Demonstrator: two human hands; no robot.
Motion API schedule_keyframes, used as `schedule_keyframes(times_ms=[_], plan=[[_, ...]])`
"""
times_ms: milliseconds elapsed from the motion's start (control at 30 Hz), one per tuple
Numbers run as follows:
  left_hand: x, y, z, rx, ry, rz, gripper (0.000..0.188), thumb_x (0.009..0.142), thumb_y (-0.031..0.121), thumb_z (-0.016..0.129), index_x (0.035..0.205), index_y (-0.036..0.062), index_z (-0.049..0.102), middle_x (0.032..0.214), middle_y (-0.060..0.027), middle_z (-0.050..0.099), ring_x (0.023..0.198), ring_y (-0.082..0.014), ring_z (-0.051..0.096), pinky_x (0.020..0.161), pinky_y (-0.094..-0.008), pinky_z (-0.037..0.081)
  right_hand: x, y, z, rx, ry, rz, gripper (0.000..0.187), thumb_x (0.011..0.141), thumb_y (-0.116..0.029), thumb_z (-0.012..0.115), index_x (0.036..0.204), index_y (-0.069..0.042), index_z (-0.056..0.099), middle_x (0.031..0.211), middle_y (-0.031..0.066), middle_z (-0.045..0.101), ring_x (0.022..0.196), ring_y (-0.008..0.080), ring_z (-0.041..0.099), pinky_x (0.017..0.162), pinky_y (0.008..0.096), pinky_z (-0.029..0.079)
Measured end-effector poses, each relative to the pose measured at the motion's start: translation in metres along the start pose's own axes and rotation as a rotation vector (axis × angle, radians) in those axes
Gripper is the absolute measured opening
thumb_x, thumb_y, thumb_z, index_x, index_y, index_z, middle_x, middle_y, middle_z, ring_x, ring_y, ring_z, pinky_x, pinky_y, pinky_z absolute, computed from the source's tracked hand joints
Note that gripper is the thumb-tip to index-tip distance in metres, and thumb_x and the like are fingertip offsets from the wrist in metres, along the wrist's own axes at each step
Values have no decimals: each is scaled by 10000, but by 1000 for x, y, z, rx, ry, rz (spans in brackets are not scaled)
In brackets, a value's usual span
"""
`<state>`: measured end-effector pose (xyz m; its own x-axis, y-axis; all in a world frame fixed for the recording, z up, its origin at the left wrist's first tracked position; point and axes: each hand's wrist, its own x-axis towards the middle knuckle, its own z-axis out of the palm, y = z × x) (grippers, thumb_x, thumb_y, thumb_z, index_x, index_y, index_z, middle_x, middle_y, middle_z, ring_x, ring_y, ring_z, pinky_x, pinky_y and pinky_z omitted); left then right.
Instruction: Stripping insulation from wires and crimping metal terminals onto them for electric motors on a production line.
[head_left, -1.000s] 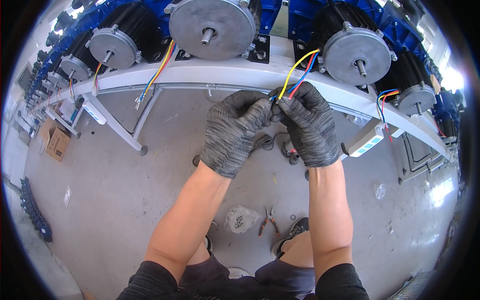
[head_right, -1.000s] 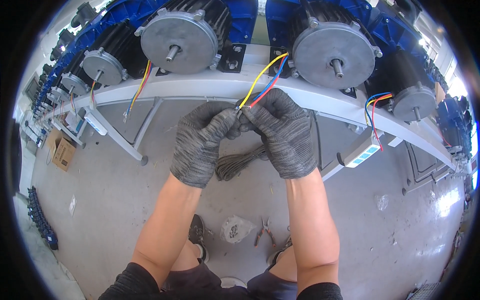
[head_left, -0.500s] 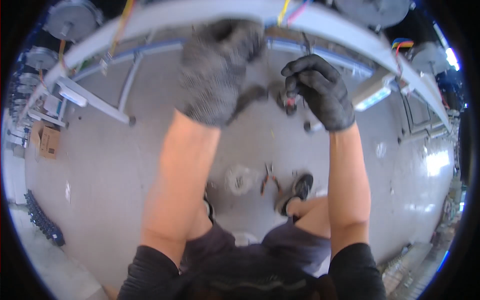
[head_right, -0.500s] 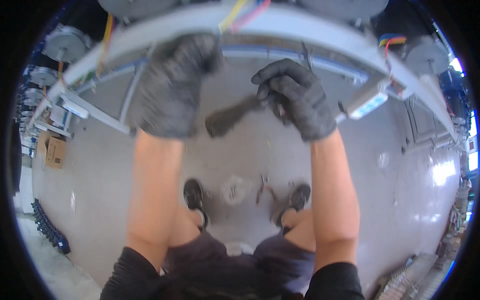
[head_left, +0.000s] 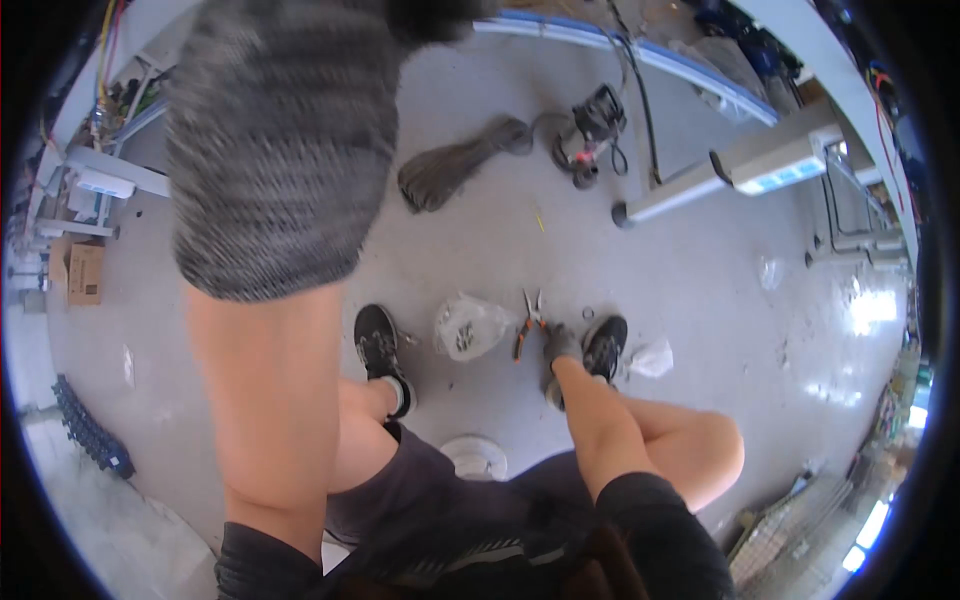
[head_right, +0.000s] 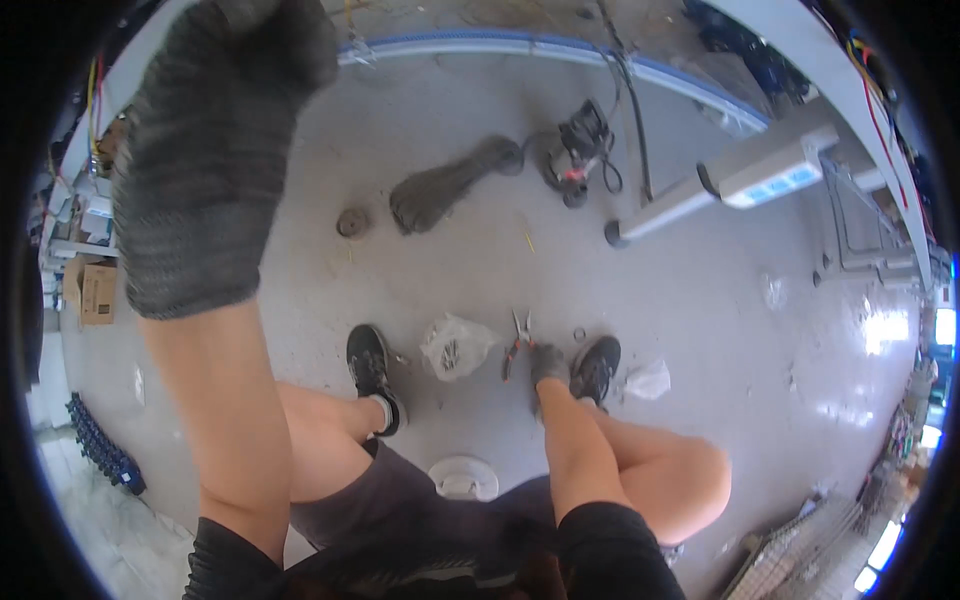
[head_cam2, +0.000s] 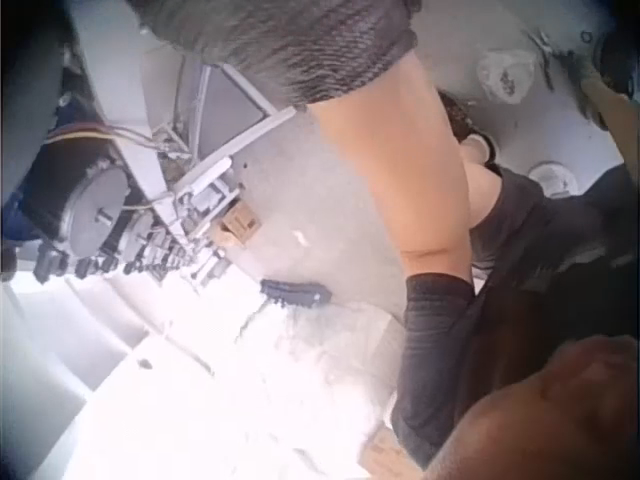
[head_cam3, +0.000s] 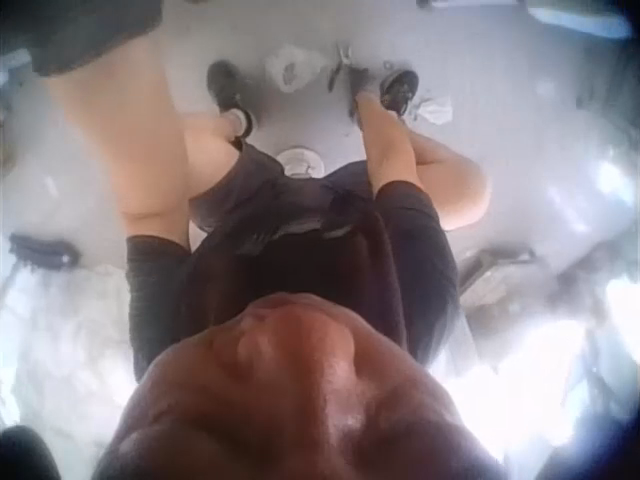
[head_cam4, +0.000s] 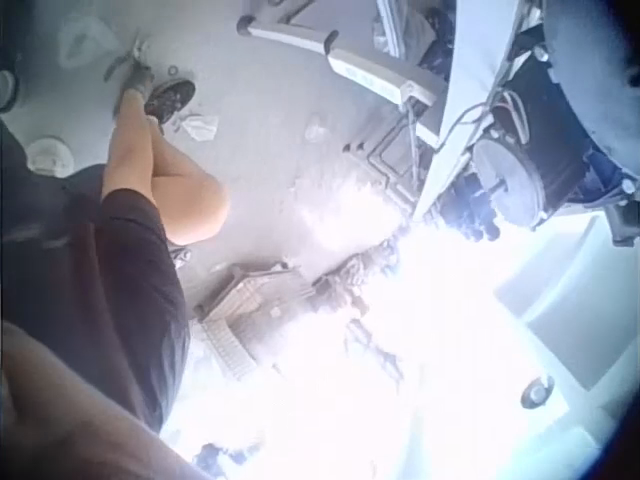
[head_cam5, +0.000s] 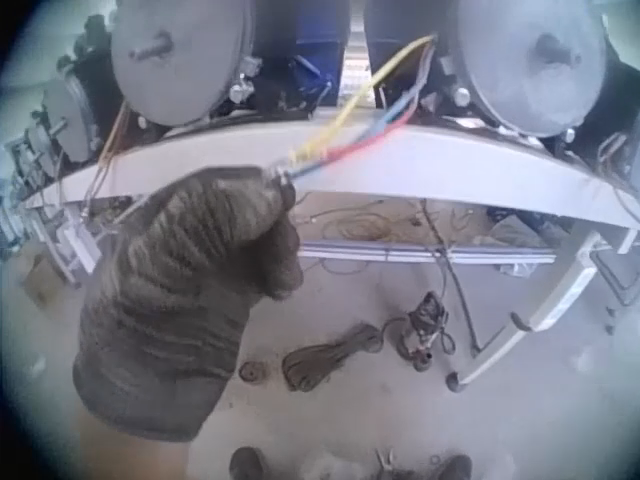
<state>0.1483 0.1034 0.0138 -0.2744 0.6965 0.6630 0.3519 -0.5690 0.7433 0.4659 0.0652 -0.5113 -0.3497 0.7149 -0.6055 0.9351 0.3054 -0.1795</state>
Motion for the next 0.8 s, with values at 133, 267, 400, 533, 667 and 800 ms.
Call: schedule_keyframes(times_ms=[133, 267, 400, 533, 667, 800], plan=[[-14, -6, 34, -355, 17, -338, 222, 958, 179, 686, 1072, -11, 695, 855, -85, 695, 784, -188, 641, 749, -318, 514, -11, 38, 26, 98, -37, 184, 372, 971, -209, 512, 1319, -118, 607, 1360, 193, 580, 1254, 368, 578, 1017, 483, 505], [-14, 13, 29, -253, 105, -423, 215, 939, 184, 710, 1015, -17, 700, 824, -83, 679, 756, -177, 623, 729, -309, 501, -9, -9, -26, 338, -226, 276, 336, 914, -272, 624, 1185, -79, 668, 1152, 166, 681, 1036, 333, 665, 861, 444, 550], [-11, 2, 38, -366, 91, -352, 140, 930, 105, 705, 1001, -15, 725, 805, -56, 703, 722, -116, 630, 684, -263, 515, 21, 31, -95, 618, -254, -26, 326, 860, -282, 710, 1073, -35, 693, 892, 76, 681, 733, 212, 618, 692, 375, 526], [-7, 8, 34, -354, 105, -361, 138, 929, 107, 710, 999, -11, 729, 799, -54, 701, 719, -112, 627, 674, -262, 514, 7, 7, -220, 919, -248, -449, 571, 804, -205, 713, 1338, -57, 574, 1264, 122, 630, 1032, 205, 644, 866, 366, 535], [-10, 8, 35, -391, 95, -404, 154, 938, 169, 699, 968, 20, 724, 802, -62, 705, 735, -144, 642, 707, -301, 515, -122, -62, -352, 1528, -492, -629, 752, 740, -91, 691, 1466, -65, 494, 1465, 170, 532, 1378, 277, 495, 1147, 445, 392], [-12, 11, 35, -358, 68, -478, 142, 941, 146, 682, 966, 13, 726, 800, -65, 709, 733, -141, 649, 707, -298, 524, -160, -96, -381, 1699, -613, -1000, 909, 658, -136, 770, 1499, -73, 431, 1563, 198, 401, 1488, 389, 304, 1201, 630, 192]])
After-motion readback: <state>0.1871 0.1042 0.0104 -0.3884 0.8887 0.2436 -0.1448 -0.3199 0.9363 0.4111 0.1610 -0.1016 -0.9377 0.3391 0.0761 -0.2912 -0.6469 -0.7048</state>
